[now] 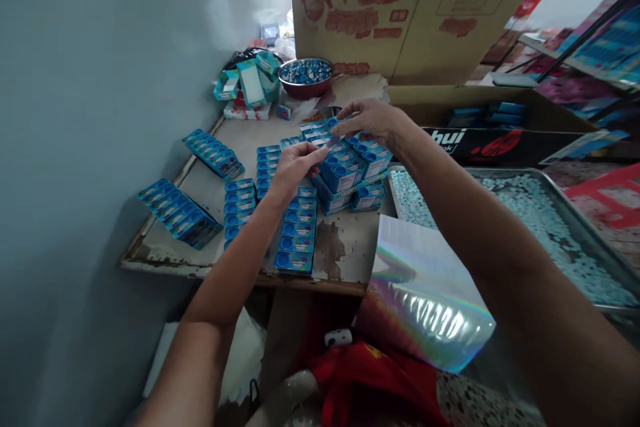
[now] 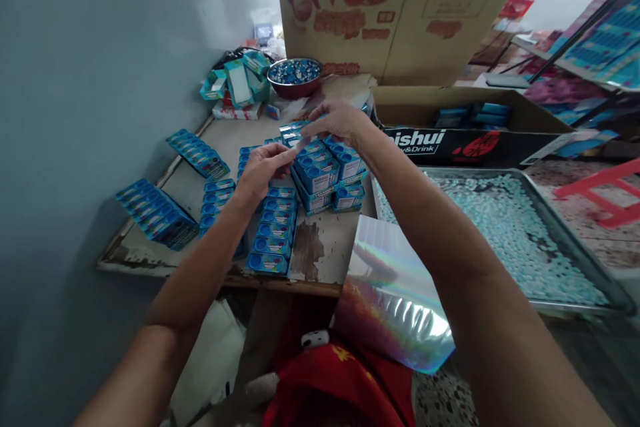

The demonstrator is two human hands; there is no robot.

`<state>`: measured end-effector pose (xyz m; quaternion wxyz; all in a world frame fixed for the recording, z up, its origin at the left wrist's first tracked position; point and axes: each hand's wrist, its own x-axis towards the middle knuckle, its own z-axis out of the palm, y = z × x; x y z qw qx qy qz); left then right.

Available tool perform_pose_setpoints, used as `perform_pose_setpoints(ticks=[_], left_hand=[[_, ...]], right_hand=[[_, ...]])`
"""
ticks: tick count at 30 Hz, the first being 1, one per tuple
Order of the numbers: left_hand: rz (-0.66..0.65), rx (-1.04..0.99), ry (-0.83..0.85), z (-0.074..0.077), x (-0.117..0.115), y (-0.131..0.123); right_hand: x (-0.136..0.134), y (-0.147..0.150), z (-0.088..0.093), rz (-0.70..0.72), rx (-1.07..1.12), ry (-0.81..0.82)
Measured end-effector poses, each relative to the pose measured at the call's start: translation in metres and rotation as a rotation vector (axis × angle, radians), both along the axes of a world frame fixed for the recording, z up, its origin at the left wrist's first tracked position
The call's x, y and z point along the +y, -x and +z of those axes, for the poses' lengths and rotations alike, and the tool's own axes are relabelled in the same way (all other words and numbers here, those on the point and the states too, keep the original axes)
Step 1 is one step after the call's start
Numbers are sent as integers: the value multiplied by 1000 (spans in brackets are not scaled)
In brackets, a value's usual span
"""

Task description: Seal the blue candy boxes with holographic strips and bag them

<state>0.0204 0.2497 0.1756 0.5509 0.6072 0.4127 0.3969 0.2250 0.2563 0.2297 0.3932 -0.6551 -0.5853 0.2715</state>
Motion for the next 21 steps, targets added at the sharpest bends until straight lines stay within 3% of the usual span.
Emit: perform_pose_setpoints(ticks=[4,12,21], left_hand=[[-14,108,12,7,22,11],[9,191,119,-2,36,9],[22,194,148,-13,36,6]], right_hand=[[1,3,-6,-29,167,138],[19,6,-32,-61,-135,12],[39,-3,-52,-53,-226,40]])
